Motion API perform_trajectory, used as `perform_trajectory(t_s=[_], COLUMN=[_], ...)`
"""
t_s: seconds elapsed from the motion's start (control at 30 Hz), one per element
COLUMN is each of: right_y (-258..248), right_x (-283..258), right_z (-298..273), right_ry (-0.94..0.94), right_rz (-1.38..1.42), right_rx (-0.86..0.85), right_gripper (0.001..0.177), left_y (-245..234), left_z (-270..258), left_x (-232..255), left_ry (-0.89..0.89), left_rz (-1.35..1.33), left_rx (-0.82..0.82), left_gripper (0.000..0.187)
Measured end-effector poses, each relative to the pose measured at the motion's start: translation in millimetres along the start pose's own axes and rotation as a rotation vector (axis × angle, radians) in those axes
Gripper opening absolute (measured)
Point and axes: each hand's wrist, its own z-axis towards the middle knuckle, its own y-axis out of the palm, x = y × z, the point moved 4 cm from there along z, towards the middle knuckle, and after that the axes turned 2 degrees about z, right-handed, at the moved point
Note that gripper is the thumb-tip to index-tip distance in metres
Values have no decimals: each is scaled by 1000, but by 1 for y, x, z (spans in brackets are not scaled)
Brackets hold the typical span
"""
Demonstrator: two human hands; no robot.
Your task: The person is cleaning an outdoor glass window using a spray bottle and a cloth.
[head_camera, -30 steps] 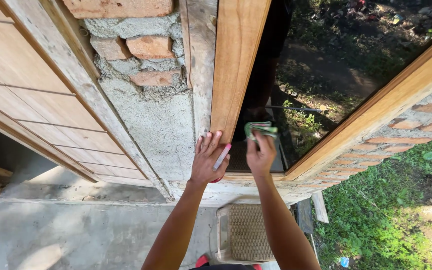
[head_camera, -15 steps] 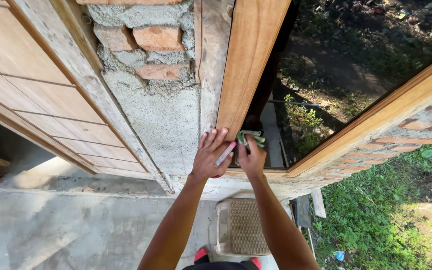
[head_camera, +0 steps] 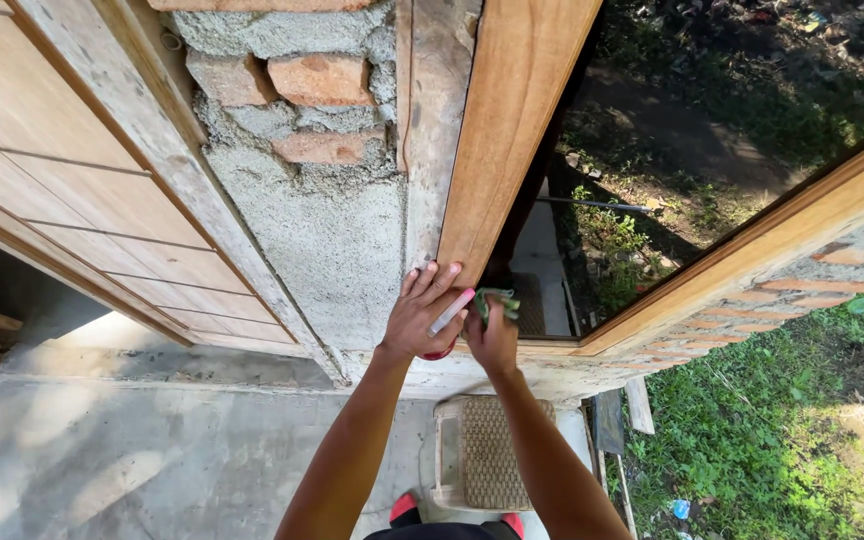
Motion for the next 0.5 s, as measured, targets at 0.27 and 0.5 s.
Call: perform_trajectory(t_s=[0.27, 0.5], right_y=[-17, -30], right_x=[1, -27], right_z=[66, 92], right_ry=[41, -132], right_rz=[123, 175], right_rx=[57, 130], right_gripper=[30, 12], left_y=[5, 2], left_z=[-1, 0], left_x=[-5, -3], left_ry=[15, -2], left_rz=[27, 30], left_rx=[-21, -16], left_gripper=[34, 34])
